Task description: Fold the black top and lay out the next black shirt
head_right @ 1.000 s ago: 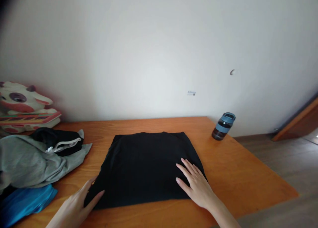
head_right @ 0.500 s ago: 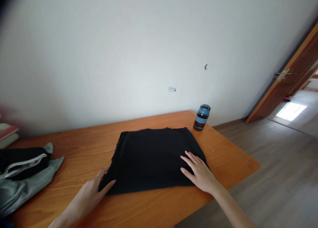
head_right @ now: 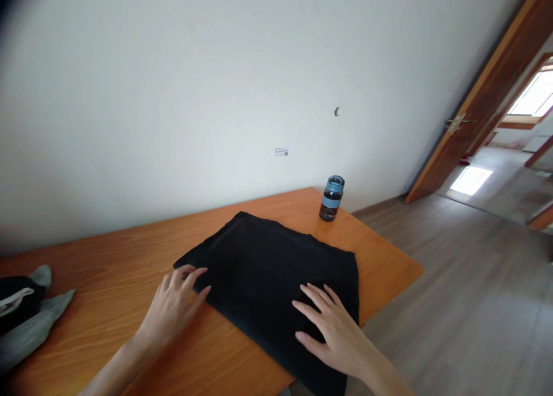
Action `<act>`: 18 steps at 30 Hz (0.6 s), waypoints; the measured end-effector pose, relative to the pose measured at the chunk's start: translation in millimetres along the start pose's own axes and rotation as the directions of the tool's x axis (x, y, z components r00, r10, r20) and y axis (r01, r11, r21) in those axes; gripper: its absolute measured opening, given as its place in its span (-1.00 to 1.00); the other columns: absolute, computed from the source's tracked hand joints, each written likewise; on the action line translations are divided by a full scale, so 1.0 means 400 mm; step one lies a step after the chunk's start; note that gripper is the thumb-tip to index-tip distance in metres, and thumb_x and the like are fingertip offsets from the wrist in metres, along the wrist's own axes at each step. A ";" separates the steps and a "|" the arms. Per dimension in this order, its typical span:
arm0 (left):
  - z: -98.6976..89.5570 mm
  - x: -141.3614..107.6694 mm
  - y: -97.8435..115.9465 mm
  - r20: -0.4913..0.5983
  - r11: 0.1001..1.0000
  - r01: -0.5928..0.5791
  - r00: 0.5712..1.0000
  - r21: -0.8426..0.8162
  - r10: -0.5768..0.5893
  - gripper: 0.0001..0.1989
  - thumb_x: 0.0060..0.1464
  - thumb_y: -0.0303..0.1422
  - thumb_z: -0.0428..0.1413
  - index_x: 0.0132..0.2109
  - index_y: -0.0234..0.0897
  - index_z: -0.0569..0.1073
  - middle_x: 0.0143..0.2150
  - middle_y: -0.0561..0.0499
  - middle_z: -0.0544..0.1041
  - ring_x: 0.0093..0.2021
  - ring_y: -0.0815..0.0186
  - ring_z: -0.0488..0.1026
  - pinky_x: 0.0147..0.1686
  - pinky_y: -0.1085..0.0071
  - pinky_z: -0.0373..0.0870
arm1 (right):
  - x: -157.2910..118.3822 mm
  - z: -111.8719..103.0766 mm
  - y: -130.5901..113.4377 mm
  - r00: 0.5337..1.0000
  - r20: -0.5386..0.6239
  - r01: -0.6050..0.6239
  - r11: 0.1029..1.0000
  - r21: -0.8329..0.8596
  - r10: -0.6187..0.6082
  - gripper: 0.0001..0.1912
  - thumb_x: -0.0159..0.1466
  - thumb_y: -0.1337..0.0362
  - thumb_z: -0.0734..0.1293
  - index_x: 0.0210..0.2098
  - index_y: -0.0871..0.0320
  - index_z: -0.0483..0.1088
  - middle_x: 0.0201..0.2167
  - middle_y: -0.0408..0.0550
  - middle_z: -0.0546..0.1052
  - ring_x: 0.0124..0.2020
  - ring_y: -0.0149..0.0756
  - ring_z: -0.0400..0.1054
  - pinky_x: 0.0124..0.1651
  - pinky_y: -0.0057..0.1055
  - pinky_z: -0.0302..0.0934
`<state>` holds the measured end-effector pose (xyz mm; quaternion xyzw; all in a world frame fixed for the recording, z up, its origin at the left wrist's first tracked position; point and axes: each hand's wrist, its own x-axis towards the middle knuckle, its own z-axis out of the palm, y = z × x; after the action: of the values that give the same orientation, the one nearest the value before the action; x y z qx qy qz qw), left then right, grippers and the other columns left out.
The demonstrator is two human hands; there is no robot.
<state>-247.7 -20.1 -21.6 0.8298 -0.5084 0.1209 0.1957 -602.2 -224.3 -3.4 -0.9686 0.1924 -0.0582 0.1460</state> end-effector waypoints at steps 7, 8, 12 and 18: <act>0.016 -0.043 0.037 0.159 0.996 -0.042 0.987 0.083 0.028 -0.44 0.28 0.03 -0.01 0.25 -0.15 0.47 0.29 -0.24 0.42 0.27 -0.11 0.36 0.19 -0.07 0.35 | -0.008 0.035 0.023 0.997 0.067 0.030 0.998 0.056 -0.034 -0.41 0.47 -0.03 0.16 0.45 -0.25 0.00 0.51 -0.19 -0.06 0.50 -0.06 -0.15 0.49 0.14 -0.26; 0.017 -0.028 0.023 0.146 0.992 -0.092 0.986 0.090 0.078 -0.41 0.25 0.06 0.01 0.27 -0.13 0.45 0.34 -0.23 0.37 0.32 -0.14 0.31 0.24 -0.12 0.29 | -0.005 0.030 0.025 0.996 0.084 0.037 0.998 0.059 -0.042 -0.41 0.47 -0.02 0.15 0.45 -0.24 -0.02 0.52 -0.18 -0.08 0.51 -0.07 -0.18 0.49 0.15 -0.27; 0.029 0.027 -0.044 0.172 0.917 -0.398 0.905 0.022 0.388 -0.33 0.24 0.11 0.02 0.41 0.02 0.25 0.48 -0.10 0.19 0.42 -0.07 0.18 0.36 -0.13 0.09 | 0.031 0.003 0.048 0.983 0.165 0.071 0.995 0.068 -0.082 -0.43 0.50 0.08 0.12 0.46 -0.17 -0.01 0.52 -0.14 -0.12 0.52 -0.07 -0.24 0.48 0.17 -0.31; 0.020 -0.034 -0.090 0.147 0.922 -0.373 0.922 0.102 0.357 -0.36 0.27 0.07 0.02 0.42 0.13 0.18 0.38 -0.07 0.36 0.27 -0.01 0.40 0.23 -0.01 0.34 | 0.167 -0.033 0.105 0.967 0.202 0.170 0.984 -0.055 -0.156 -0.38 0.43 0.34 0.14 0.44 -0.12 0.06 0.51 -0.12 -0.03 0.51 -0.15 -0.19 0.49 0.11 -0.29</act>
<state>-221.8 1.8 -41.4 0.7370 -0.6569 0.1351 0.0838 -557.9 -290.9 0.3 -0.9867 0.0988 0.0333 0.1244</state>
